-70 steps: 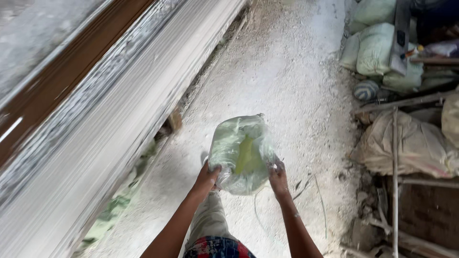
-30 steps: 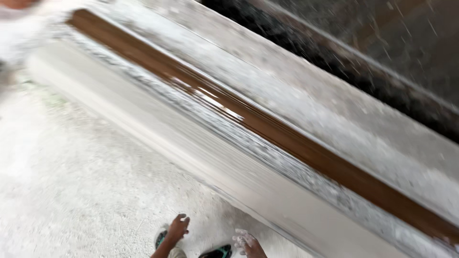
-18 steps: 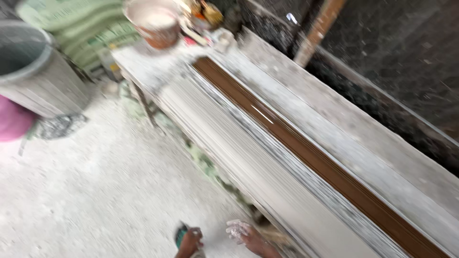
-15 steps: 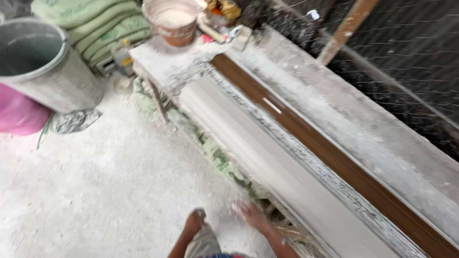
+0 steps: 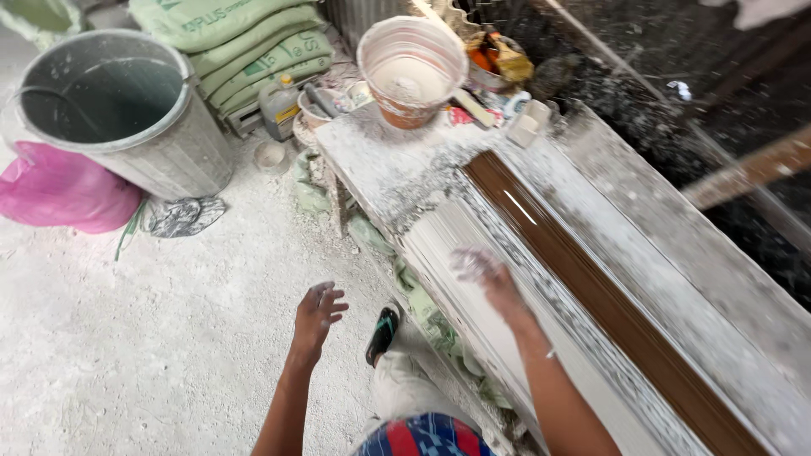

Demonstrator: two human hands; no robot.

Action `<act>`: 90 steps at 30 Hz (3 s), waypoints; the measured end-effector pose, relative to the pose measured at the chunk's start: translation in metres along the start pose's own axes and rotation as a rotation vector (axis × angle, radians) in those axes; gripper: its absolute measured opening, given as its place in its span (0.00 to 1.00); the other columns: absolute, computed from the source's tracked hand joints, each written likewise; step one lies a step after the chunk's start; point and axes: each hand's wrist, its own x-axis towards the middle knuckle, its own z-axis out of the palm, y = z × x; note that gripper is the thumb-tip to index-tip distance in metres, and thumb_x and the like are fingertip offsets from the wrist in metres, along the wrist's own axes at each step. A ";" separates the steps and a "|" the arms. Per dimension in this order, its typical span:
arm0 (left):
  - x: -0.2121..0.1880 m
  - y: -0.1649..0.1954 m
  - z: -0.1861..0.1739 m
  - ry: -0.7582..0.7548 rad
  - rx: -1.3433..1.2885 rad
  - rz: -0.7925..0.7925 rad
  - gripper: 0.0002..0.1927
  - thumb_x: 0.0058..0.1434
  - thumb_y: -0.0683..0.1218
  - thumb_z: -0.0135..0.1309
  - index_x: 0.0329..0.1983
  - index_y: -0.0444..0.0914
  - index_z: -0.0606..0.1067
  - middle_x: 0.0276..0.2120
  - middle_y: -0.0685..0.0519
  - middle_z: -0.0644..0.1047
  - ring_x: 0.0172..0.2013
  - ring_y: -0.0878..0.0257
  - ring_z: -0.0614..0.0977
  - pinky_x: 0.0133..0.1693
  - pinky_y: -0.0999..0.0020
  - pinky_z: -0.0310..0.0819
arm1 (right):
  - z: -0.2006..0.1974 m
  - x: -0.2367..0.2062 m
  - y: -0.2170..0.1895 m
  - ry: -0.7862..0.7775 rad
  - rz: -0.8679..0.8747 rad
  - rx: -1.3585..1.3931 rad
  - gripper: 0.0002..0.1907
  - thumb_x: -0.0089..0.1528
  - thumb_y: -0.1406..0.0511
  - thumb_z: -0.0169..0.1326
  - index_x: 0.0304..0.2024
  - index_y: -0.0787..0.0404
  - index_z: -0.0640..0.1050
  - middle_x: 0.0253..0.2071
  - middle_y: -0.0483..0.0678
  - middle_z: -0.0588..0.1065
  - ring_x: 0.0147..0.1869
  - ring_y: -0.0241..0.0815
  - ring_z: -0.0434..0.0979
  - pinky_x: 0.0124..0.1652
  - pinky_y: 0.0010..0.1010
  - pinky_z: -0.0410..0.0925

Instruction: The person paints a long wooden trim piece with brown paint using a brush. Then they fetch water with a pink cup, pour it into a bucket, add gypsum powder from a bag, and mix the contents by hand. They also add fibrous material from a larger bucket into the mixture.

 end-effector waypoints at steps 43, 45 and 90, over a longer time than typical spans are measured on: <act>0.472 0.282 0.077 -0.569 0.481 0.171 0.17 0.62 0.50 0.55 0.27 0.31 0.69 0.19 0.45 0.73 0.19 0.58 0.75 0.24 0.61 0.68 | -0.005 0.358 -0.102 0.930 0.347 -0.348 0.18 0.66 0.59 0.53 0.35 0.71 0.75 0.26 0.58 0.76 0.30 0.43 0.72 0.34 0.42 0.69; 0.456 0.277 0.065 -0.646 0.400 -0.014 0.15 0.61 0.49 0.55 0.28 0.32 0.71 0.19 0.48 0.74 0.17 0.63 0.77 0.20 0.65 0.68 | -0.002 0.347 -0.097 0.917 0.291 -0.409 0.17 0.67 0.59 0.53 0.36 0.69 0.76 0.25 0.59 0.75 0.29 0.46 0.71 0.34 0.42 0.68; 0.246 0.275 -0.863 0.139 0.048 -0.163 0.19 0.69 0.50 0.49 0.55 0.32 0.71 0.45 0.46 0.81 0.40 0.60 0.85 0.42 0.65 0.78 | 0.938 0.332 -0.245 -0.182 -0.035 0.175 0.14 0.68 0.62 0.49 0.50 0.66 0.77 0.45 0.49 0.79 0.44 0.37 0.77 0.43 0.29 0.72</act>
